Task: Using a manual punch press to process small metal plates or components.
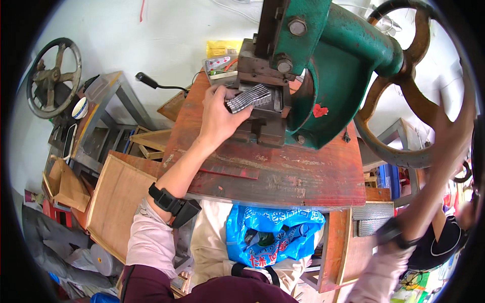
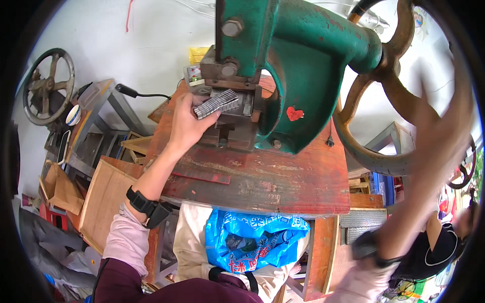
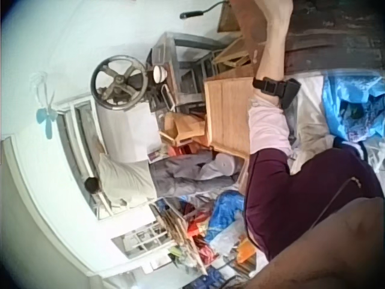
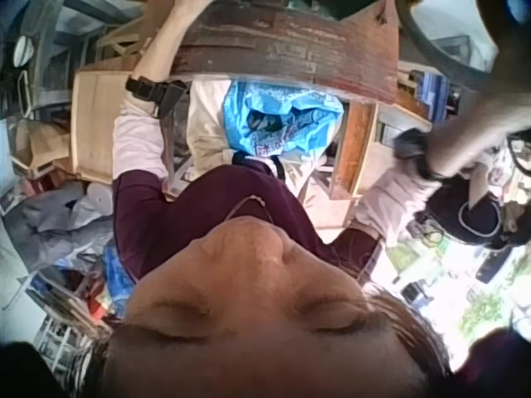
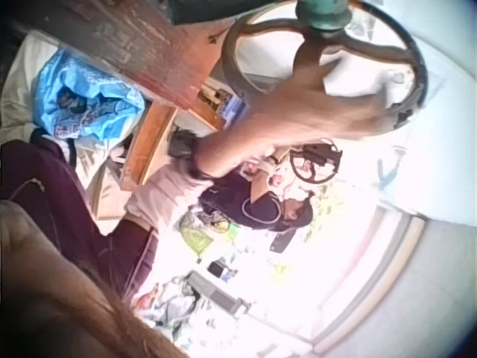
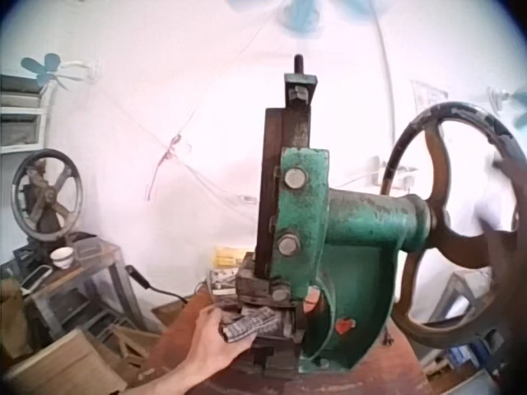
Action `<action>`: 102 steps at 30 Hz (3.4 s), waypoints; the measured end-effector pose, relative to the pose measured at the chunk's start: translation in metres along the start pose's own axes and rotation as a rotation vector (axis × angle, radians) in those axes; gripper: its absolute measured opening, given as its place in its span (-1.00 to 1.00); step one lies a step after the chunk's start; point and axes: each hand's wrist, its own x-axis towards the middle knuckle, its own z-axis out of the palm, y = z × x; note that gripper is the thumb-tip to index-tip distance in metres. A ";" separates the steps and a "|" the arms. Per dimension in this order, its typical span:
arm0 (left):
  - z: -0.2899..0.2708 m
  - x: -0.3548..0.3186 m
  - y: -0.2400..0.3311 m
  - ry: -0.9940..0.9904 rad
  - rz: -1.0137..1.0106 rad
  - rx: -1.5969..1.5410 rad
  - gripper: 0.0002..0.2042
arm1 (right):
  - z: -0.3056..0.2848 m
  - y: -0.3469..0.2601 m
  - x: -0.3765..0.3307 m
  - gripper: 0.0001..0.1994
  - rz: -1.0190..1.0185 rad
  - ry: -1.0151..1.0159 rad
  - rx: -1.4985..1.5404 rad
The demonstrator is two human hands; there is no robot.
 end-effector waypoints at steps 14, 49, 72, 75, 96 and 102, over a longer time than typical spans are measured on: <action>-0.078 -0.172 0.068 -0.131 0.314 0.023 -0.58 | -0.131 -0.289 -0.161 -0.81 2.279 -0.499 2.500; -0.049 -0.219 0.093 -0.143 0.339 -0.074 -0.63 | -0.155 -0.242 -0.206 -0.39 2.433 -0.287 2.282; -0.036 -0.224 0.093 -0.154 0.350 -0.111 -0.63 | -0.155 -0.235 -0.215 -0.37 2.436 -0.266 2.271; -0.030 -0.228 0.091 -0.126 0.354 -0.144 -0.62 | -0.155 -0.234 -0.214 -0.46 2.441 -0.211 2.302; -0.235 -0.393 -0.024 0.135 -0.695 0.722 -0.75 | -0.173 -0.263 -0.312 -0.51 0.391 -1.565 1.364; -0.280 -0.393 -0.064 0.242 -0.784 0.770 -0.79 | -0.172 -0.287 -0.291 -0.52 0.118 -1.669 1.380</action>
